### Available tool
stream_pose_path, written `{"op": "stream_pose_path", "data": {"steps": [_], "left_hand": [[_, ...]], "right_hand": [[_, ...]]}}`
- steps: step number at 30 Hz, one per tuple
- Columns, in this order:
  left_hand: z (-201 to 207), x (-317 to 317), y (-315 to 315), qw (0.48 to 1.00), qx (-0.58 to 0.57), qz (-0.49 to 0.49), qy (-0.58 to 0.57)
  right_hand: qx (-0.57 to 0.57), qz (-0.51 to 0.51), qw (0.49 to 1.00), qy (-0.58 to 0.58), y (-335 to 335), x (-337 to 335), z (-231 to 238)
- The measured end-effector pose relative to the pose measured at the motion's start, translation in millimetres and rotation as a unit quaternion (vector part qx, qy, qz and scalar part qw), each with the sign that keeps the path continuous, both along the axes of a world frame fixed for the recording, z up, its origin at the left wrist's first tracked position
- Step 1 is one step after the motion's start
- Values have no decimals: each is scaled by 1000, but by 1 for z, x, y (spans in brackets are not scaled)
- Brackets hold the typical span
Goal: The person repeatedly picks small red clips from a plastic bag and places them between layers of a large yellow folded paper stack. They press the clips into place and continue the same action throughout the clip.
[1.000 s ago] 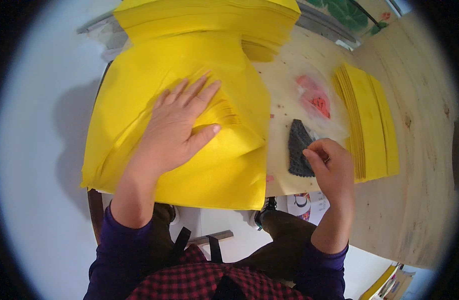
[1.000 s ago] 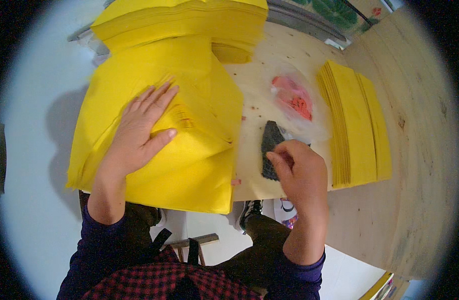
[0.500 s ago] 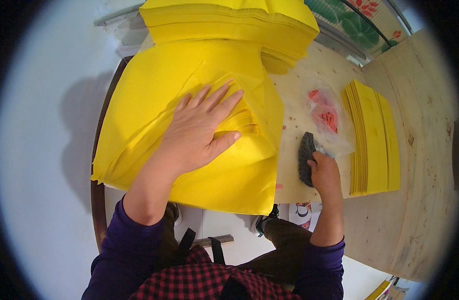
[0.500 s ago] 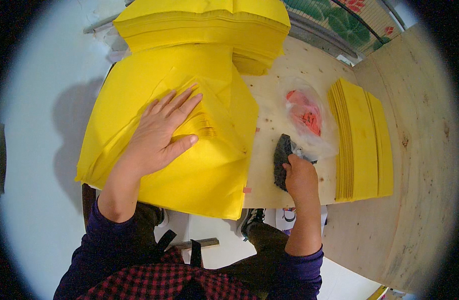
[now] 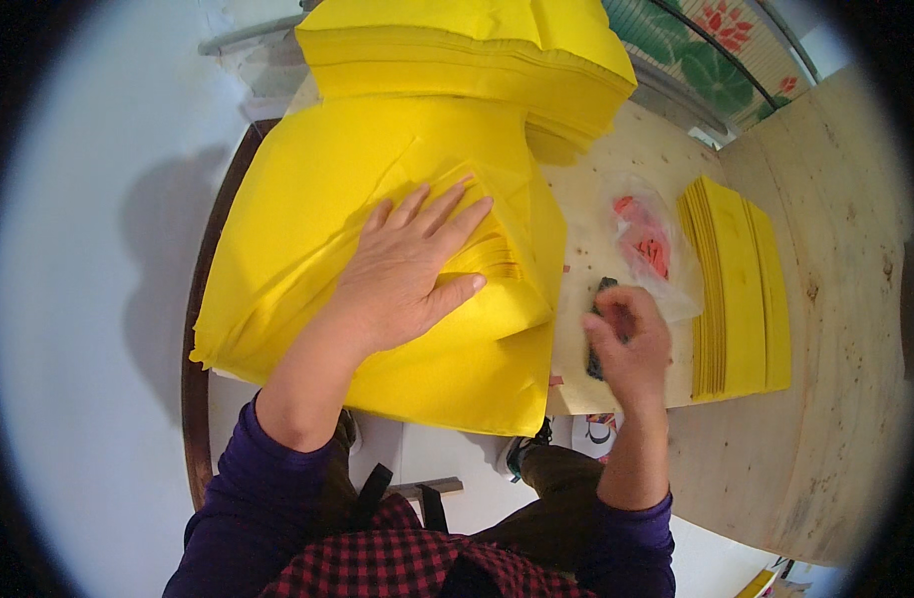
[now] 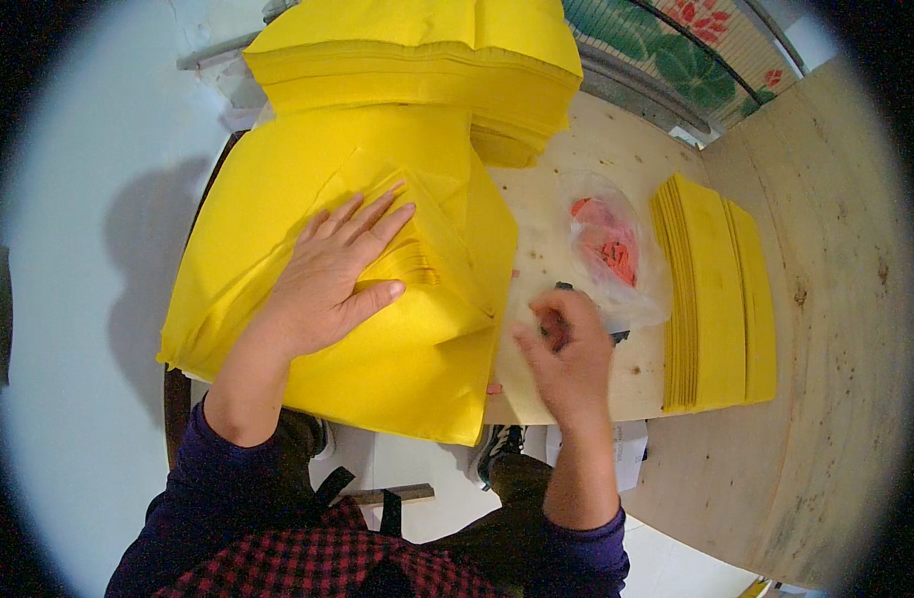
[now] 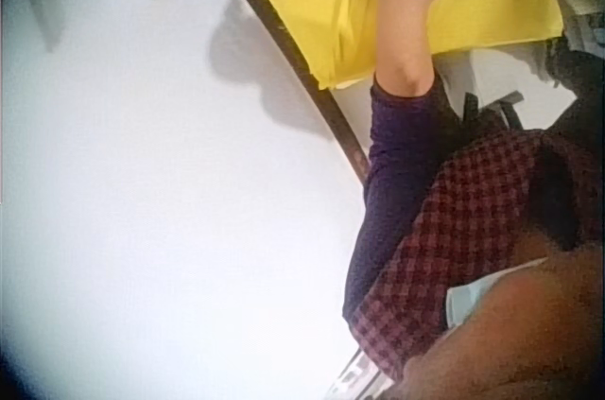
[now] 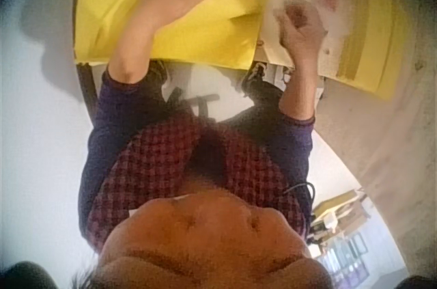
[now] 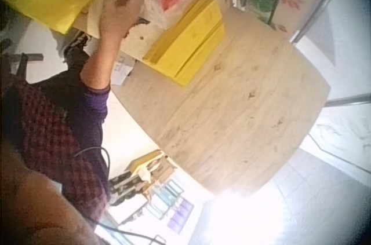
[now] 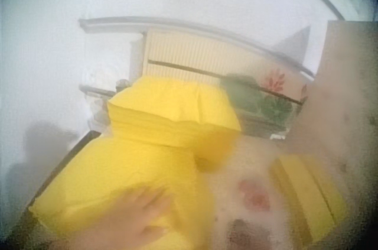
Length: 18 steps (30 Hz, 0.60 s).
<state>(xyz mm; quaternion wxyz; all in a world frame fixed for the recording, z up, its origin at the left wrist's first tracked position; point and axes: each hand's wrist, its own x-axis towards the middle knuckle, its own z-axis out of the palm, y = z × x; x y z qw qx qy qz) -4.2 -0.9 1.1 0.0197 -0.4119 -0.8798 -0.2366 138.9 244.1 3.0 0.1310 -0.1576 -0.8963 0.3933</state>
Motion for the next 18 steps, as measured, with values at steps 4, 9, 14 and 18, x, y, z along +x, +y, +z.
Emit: {"op": "stream_pose_path", "data": {"steps": [4, 9, 14, 18], "left_hand": [[1, -2, 0, 1000, -1, -2, -8], [3, 0, -1, 1000, -9, 0, -10], [2, 0, -1, 1000, -3, -1, -7], [2, 0, 0, 1000, 1, -2, -11]], "right_hand": [[39, 76, 994, 67, -32, -27, -7], [17, 73, 996, 45, -40, -41, -11], [-3, 86, 996, 16, -35, -44, -15], [-4, 94, 996, -2, -31, -42, -14]]}}
